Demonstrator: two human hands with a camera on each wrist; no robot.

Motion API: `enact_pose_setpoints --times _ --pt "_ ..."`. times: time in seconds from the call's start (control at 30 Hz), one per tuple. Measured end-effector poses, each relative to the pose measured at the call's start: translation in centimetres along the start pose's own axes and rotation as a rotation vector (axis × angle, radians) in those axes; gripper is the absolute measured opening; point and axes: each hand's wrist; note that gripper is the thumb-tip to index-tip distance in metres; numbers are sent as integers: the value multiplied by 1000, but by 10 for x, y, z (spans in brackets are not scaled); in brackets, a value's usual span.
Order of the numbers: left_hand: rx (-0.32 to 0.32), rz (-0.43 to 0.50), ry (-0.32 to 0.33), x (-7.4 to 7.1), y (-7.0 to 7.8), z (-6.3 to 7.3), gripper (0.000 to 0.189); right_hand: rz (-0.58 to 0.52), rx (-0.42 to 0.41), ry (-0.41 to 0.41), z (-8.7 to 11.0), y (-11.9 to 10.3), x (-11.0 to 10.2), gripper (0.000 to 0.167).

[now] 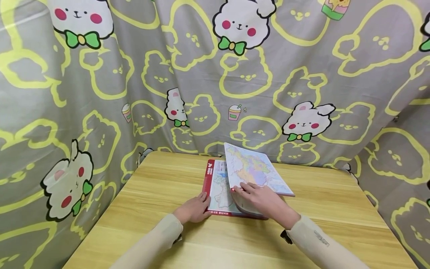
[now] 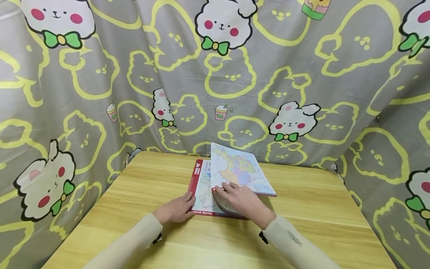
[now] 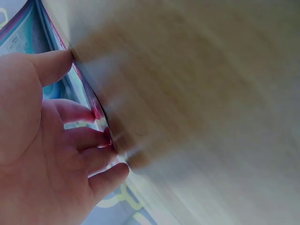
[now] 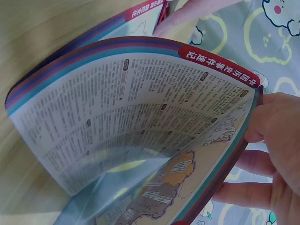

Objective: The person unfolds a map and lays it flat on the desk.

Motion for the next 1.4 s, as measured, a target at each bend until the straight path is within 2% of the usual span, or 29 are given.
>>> enact_pose_setpoints --times 0.13,0.33,0.47,0.67,0.83,1.13,1.4 --pt "-15 4 -2 0 -3 3 63 1 7 35 6 1 -1 52" --pt "-44 24 -18 2 -7 5 65 -10 30 34 15 3 -7 58" --pt "-60 50 -27 1 -10 9 66 -8 41 64 20 5 -10 57" --pt "-74 88 -35 -1 -16 13 67 -13 46 120 28 8 -13 41" --pt "-85 104 -37 -1 -22 15 67 -3 47 152 33 9 -13 72" --pt "-122 126 -38 -1 -29 18 70 9 63 230 39 12 -14 66" --pt "-143 147 -41 0 -37 20 68 10 63 254 45 15 -17 64"
Point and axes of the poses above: each hand's wrist, its own z-axis away from the middle knuckle, its own x-axis out of the palm, y = z × x, and after that the axes turned 11 degrees about -x, right-handed
